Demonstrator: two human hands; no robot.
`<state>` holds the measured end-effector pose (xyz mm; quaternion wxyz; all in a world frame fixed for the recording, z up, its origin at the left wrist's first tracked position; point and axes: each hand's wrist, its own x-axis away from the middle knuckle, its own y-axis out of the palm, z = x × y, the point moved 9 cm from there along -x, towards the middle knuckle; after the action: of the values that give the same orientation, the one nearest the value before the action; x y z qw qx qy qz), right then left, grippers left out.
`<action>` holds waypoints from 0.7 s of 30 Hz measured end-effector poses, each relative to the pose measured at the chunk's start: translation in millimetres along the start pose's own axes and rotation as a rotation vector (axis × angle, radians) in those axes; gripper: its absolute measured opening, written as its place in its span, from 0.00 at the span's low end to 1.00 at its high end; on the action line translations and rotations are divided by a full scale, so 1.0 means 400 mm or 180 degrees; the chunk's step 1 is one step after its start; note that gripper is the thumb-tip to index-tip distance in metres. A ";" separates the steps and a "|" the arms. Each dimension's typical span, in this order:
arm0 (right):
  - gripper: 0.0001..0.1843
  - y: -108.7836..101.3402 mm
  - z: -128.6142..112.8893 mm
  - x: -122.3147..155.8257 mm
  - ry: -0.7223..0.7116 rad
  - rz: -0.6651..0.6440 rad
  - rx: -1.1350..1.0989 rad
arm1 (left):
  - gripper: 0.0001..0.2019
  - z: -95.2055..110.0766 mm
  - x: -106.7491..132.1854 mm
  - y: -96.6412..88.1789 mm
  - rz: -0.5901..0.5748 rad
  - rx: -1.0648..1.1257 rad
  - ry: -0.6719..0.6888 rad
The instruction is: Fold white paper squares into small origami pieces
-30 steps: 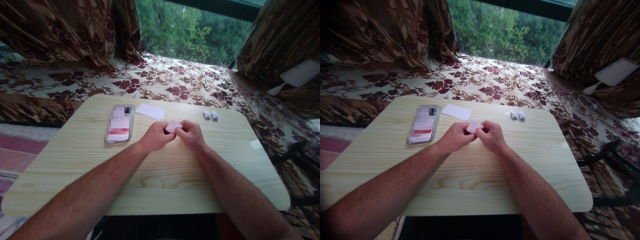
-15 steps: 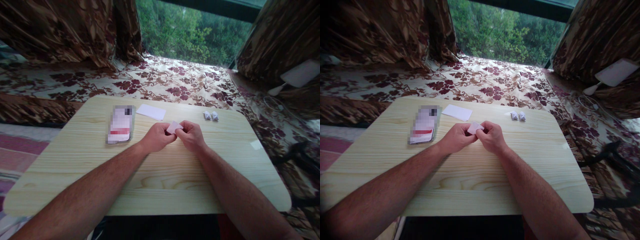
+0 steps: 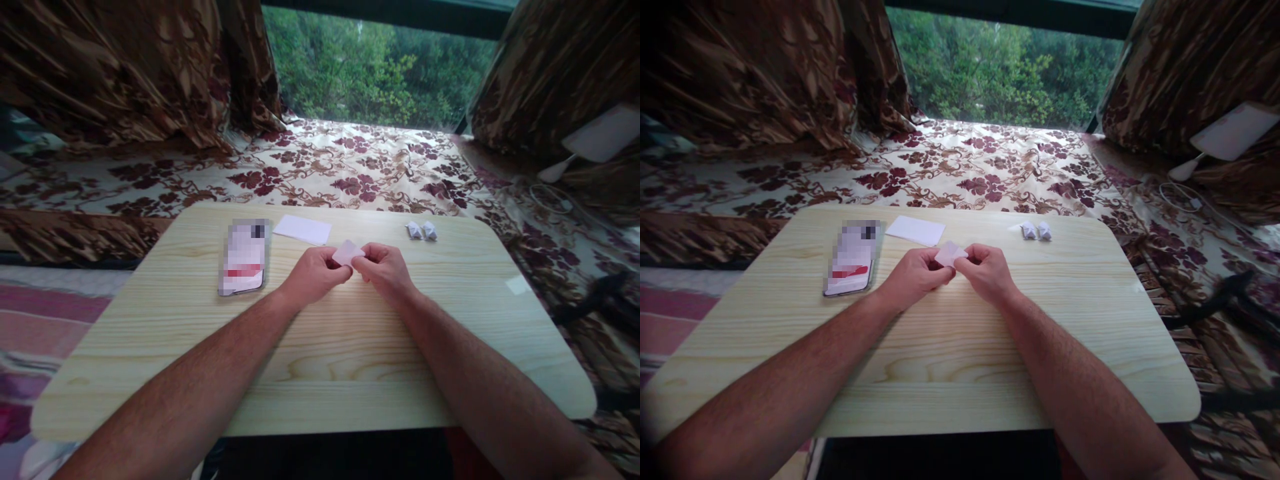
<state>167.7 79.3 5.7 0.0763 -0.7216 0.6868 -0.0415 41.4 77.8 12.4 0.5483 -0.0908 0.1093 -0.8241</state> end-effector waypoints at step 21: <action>0.10 -0.010 0.009 -0.004 0.0076 0.0098 -0.0132 | 0.09 -0.047 -0.013 -0.016 0.0163 0.0569 -0.0244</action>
<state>172.0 81.1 3.0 0.0538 -0.7118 0.6994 -0.0347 32.6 86.6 -4.1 0.5790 -0.0701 0.0165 -0.8122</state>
